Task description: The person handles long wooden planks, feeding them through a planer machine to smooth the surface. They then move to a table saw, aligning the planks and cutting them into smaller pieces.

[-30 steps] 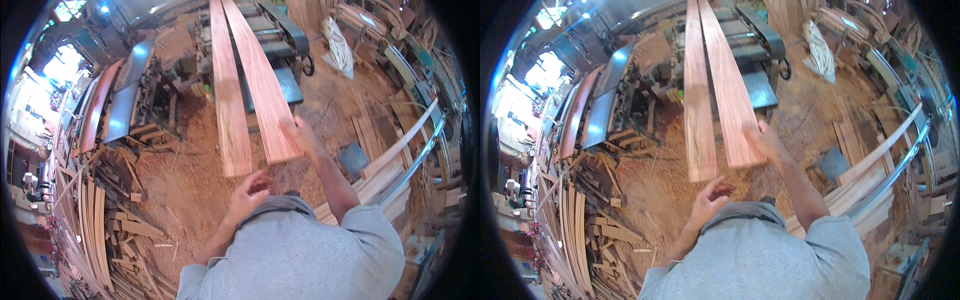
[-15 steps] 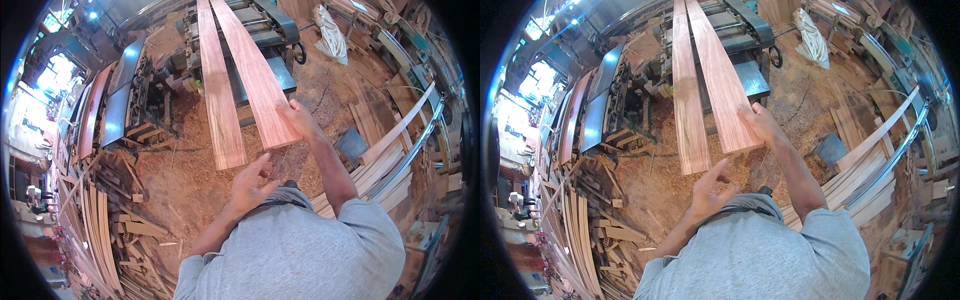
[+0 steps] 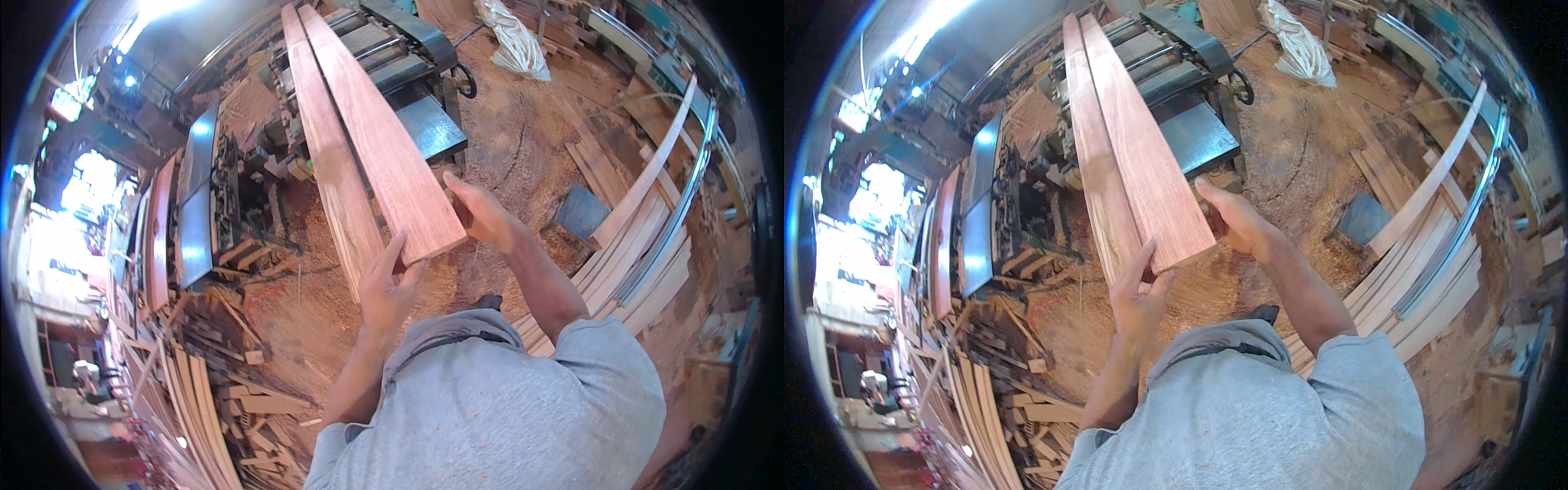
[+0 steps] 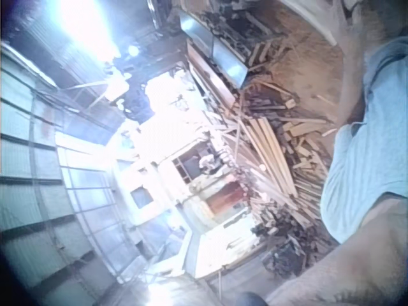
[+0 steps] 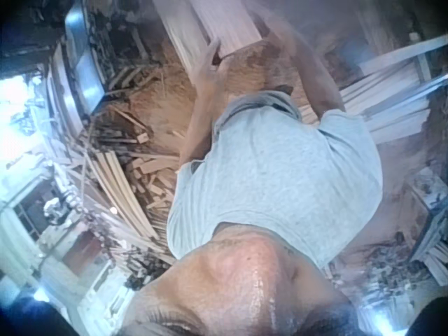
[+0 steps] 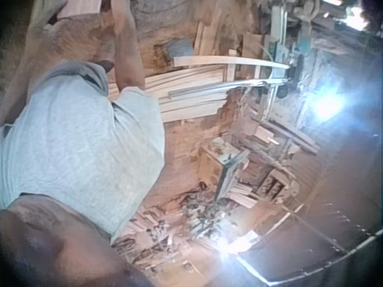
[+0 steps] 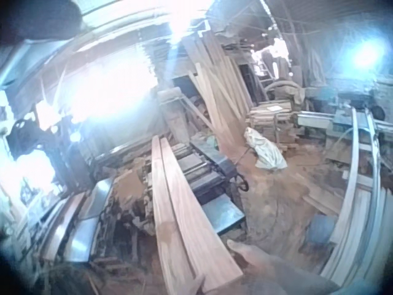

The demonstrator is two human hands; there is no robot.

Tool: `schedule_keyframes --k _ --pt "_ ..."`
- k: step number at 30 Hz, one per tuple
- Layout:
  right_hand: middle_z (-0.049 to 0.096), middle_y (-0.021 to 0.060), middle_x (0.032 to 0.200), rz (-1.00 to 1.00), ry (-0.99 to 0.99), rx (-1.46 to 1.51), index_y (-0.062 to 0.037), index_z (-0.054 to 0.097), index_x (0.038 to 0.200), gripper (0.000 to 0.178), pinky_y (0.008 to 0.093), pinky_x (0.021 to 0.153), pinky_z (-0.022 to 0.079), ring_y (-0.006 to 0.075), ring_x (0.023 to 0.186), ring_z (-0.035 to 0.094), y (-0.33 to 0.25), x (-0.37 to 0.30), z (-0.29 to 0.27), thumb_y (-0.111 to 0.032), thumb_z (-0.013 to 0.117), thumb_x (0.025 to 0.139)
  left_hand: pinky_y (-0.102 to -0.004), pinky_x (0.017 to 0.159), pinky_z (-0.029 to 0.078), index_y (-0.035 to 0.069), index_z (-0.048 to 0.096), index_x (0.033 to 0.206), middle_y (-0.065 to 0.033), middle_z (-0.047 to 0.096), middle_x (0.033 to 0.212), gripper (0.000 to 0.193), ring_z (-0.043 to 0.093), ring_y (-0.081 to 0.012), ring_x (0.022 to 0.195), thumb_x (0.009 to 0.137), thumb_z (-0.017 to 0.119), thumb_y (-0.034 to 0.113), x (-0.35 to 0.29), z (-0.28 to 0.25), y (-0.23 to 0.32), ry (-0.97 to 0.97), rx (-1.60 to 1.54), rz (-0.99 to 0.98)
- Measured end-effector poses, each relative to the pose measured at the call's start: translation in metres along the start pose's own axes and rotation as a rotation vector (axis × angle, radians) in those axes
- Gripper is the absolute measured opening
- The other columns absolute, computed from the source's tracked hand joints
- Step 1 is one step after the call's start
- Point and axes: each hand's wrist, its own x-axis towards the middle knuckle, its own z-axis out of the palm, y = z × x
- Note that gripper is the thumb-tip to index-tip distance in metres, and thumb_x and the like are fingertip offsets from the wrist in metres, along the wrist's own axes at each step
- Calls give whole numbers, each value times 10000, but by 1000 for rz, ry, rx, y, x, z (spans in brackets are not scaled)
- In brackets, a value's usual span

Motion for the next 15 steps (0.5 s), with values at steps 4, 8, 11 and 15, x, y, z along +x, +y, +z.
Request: schedule_keyframes --k 4,8,11,15 --pt "688 154 1253 -24 -125 337 -6 528 1383 475 388 1020 511 219 1098 689 35 2 -25 -381 450 1102 -282 735 554 7 558 1436 -66 710 1016 501 665 -132 819 952 686 16 -4 -10 6 -79 -257 -258" --pt "681 142 1232 58 -256 476 -48 548 1297 351 405 889 576 236 987 724 59 7 -38 -322 531 1080 -282 758 537 32 513 1477 -81 689 1039 475 648 -124 838 1006 540 -26 -13 -15 -5 -21 -504 -486" --pt "684 105 1048 -100 -90 247 -66 477 1162 357 340 729 598 210 884 716 59 3 -32 -367 624 1037 -279 807 524 42 446 1525 -100 665 1140 515 643 -132 915 1018 490 -38 -15 -11 2 8 -507 -529" --pt "658 56 989 -226 -73 106 -63 508 1070 275 323 725 588 158 922 681 65 8 -34 -276 674 1017 -279 883 512 46 366 1570 -121 620 1299 578 641 -152 1054 1014 501 -32 -10 -5 16 56 -455 -567"
